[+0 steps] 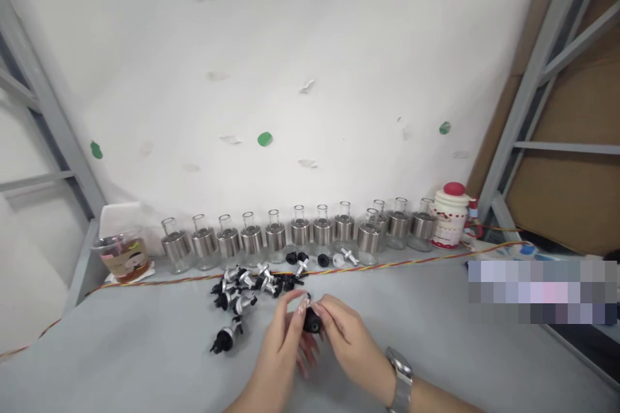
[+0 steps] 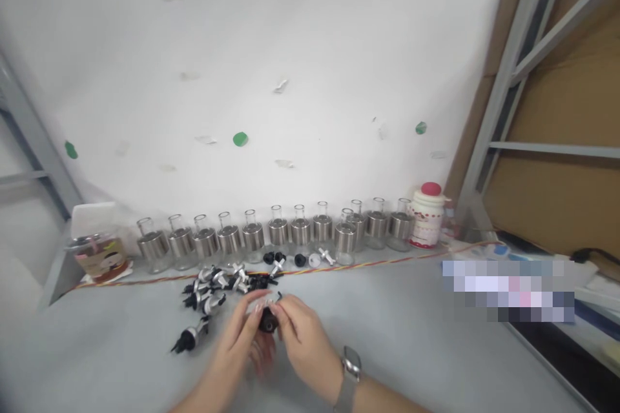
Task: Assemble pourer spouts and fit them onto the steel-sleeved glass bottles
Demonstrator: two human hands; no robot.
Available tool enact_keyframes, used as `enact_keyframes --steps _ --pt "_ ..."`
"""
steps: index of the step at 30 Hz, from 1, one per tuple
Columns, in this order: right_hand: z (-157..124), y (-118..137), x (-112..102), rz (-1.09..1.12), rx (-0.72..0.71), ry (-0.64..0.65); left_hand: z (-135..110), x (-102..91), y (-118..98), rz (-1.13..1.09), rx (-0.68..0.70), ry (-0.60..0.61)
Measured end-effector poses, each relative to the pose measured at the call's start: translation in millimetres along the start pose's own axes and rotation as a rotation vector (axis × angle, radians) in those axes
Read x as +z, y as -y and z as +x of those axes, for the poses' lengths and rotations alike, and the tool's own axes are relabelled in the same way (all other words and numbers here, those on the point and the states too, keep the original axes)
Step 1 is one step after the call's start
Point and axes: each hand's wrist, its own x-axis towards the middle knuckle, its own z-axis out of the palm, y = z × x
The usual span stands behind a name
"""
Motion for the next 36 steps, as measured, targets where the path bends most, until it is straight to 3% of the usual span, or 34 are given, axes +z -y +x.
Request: enact_keyframes --steps 3,5,10,12,17,25,32,36 --pt "4 -2 -6 -0.151 -0.118 0.06 10 -5.8 4 -0.209 -0.197 0.054" --pt "7 -2 -10 -0.184 -0.136 0.075 16 -11.9 4 -0.282 -0.228 0.03" --pt "22 -10 -17 -0.093 0.01 -0.062 26 -30.9 -7 -0.29 -0.041 -0.246" --pt "30 -20 -14 -0.123 0.039 -0.033 27 -36.8 -11 -0.277 0.057 -0.294" --pt "50 -47 4 -0.412 0.012 0.046 30 -44.0 -11 -0.237 0.19 -0.32" --pt "83 -59 28 -0.515 0.113 0.009 34 -45.6 -6 -0.274 0.16 -0.322" --pt "74 -38 24 -0.555 0.041 -0.019 32 -43.4 -13 -0.293 0.178 -0.308" --pt "65 -24 26 -0.51 -0.126 0.094 36 -45.8 -8 -0.244 0.212 -0.339"
